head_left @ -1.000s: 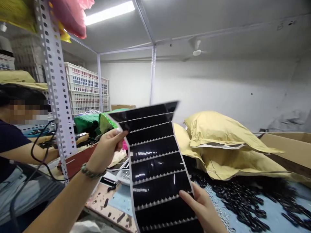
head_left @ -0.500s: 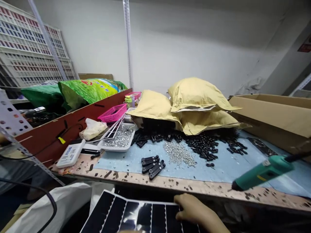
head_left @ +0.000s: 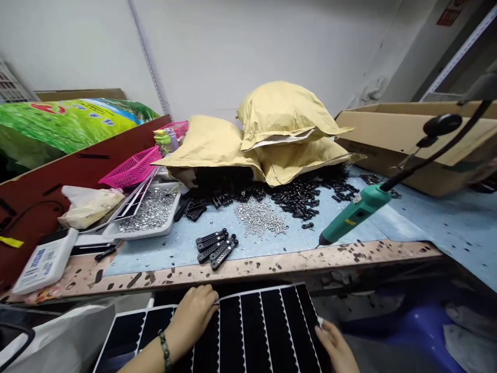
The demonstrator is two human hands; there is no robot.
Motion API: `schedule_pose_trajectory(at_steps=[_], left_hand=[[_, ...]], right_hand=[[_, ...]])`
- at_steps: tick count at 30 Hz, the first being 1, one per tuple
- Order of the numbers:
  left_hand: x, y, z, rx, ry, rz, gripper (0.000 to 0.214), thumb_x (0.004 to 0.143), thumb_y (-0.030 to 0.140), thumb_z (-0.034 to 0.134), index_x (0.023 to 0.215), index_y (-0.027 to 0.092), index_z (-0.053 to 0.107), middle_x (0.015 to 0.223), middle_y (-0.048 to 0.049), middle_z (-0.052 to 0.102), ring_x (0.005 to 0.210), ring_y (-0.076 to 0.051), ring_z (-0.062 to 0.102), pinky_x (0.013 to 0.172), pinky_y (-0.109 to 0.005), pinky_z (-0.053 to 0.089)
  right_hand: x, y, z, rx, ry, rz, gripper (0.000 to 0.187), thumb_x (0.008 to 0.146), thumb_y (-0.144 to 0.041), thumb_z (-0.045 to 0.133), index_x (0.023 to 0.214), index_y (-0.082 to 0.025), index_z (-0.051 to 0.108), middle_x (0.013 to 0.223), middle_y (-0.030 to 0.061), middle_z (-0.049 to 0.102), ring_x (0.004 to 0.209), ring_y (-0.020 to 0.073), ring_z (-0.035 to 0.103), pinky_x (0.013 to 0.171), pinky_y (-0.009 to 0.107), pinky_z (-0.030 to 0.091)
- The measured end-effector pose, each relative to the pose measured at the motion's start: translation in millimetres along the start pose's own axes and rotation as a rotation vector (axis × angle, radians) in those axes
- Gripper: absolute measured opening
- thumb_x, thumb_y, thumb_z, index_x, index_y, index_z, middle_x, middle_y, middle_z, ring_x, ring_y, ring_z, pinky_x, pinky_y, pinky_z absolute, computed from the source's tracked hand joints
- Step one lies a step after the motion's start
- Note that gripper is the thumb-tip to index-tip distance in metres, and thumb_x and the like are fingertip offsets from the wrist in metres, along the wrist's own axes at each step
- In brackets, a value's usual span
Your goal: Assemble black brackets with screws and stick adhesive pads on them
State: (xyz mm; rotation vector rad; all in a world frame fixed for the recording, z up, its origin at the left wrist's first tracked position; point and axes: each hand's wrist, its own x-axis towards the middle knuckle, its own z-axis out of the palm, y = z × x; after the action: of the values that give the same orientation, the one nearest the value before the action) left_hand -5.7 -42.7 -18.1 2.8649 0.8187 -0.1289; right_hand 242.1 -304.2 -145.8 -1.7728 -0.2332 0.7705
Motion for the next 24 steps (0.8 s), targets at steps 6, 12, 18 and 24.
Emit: schedule_pose_trajectory(at_steps=[6,12,18,24], left_hand=[[-5.4,13.2,-1.5,0.005,0.135,0.225,0.039,0.088,0.009,0.042,0.126,0.016,0.050,0.117,-0.0132,0.059,0.102,-0.028,0.058,0.086,-0.044,0.049],[33.4,98.2,5.5,-0.084,0.100,0.635,0.043,0.091,0.014,0.042,0.134,0.017,0.042,0.137,-0.0104,0.049,0.125,-0.025,0.046,0.104,-0.041,0.039],[80.7,154.0,39.1,-0.046,-0.115,0.721,0.059,0.092,0.045,0.044,0.141,0.012,0.035,0.146,-0.0141,0.038,0.137,-0.026,0.028,0.113,-0.047,0.014],[85.9,153.3,43.9,-0.069,-0.145,0.669,0.070,0.088,0.051,0.047,0.143,0.011,0.031,0.143,-0.0151,0.041,0.133,-0.029,0.032,0.111,-0.049,0.016]], right_hand=[[5.0,-19.5,0.5,-0.111,0.252,-0.113,0.063,0.066,-0.058,0.064,0.113,-0.017,0.059,0.115,0.0137,0.062,0.107,0.0323,0.058,0.093,0.043,0.045],[-46.4,8.4,24.3,-0.082,0.085,-0.015,0.068,0.073,-0.054,0.061,0.130,-0.016,0.053,0.140,0.0123,0.047,0.132,0.0299,0.039,0.111,0.045,0.027],[-38.8,10.6,31.5,0.126,0.126,0.113,0.074,0.064,-0.054,0.070,0.124,-0.011,0.058,0.134,0.0156,0.052,0.128,0.0327,0.044,0.108,0.045,0.032],[-33.8,-3.3,27.1,0.184,0.111,0.067,0.062,0.066,-0.044,0.072,0.118,-0.012,0.063,0.122,0.0123,0.063,0.115,0.0296,0.057,0.101,0.041,0.041]])
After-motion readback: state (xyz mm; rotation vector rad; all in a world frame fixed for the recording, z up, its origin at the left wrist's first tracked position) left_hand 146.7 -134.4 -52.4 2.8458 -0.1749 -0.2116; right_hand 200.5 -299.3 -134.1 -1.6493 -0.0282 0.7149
